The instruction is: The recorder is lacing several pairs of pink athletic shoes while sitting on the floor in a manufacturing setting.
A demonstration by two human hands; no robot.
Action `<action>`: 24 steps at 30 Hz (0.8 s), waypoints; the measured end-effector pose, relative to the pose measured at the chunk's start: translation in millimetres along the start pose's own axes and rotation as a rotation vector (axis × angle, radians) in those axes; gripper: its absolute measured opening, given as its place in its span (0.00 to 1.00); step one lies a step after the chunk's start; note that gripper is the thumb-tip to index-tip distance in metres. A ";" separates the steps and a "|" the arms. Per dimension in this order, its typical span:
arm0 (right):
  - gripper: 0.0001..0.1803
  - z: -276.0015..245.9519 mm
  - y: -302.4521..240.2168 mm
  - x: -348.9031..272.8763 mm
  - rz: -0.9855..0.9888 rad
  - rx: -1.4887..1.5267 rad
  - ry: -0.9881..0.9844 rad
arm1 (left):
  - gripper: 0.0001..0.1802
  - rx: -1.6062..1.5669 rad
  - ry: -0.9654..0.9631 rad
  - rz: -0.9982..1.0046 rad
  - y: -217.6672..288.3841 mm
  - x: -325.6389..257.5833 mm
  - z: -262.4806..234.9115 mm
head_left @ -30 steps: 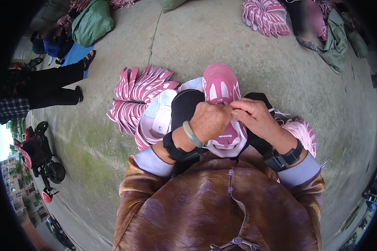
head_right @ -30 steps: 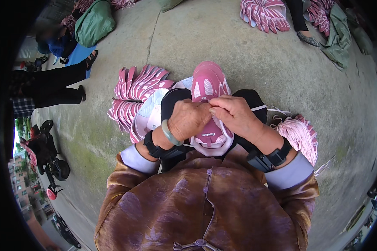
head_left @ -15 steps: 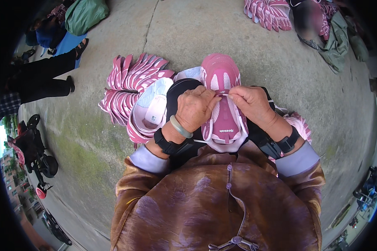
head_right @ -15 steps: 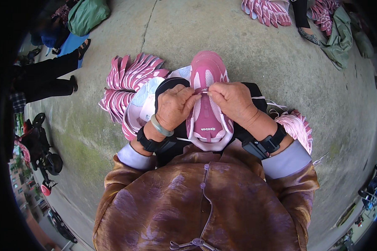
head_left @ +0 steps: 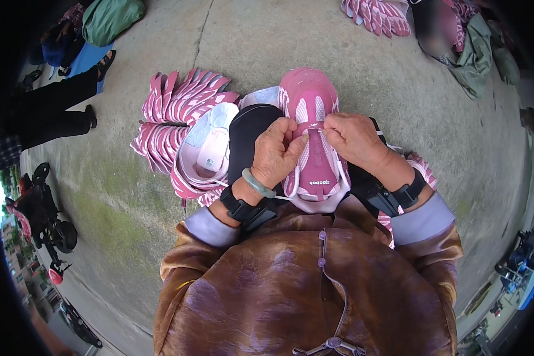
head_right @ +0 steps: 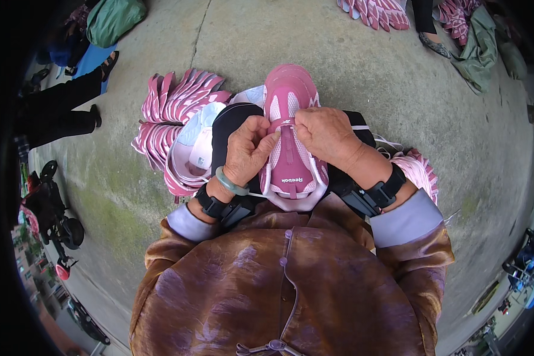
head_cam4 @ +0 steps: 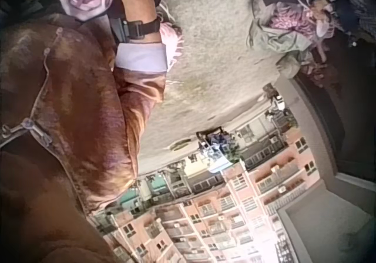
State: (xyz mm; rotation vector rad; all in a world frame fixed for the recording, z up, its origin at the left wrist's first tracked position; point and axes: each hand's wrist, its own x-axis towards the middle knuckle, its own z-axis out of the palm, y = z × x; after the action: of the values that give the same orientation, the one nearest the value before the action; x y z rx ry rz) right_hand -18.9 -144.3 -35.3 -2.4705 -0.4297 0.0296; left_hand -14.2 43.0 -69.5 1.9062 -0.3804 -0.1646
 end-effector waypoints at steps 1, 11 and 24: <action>0.05 -1.3 -0.1 1.3 0.001 0.006 -0.034 | 0.10 -0.018 0.000 -0.006 -0.6 -1.1 1.0; 0.06 3.7 19.3 13.8 0.375 0.680 -0.430 | 0.15 -0.003 0.055 -0.022 -6.2 -8.9 10.7; 0.04 71.5 -0.5 -39.2 0.100 0.075 0.471 | 0.14 0.139 0.045 0.222 -9.4 -3.3 27.2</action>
State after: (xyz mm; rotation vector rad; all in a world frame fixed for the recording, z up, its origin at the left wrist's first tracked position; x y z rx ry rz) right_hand -64.9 -114.7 -95.8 -2.3230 -0.0994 -0.4755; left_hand -23.6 23.0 -88.3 1.9839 -0.5819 0.0534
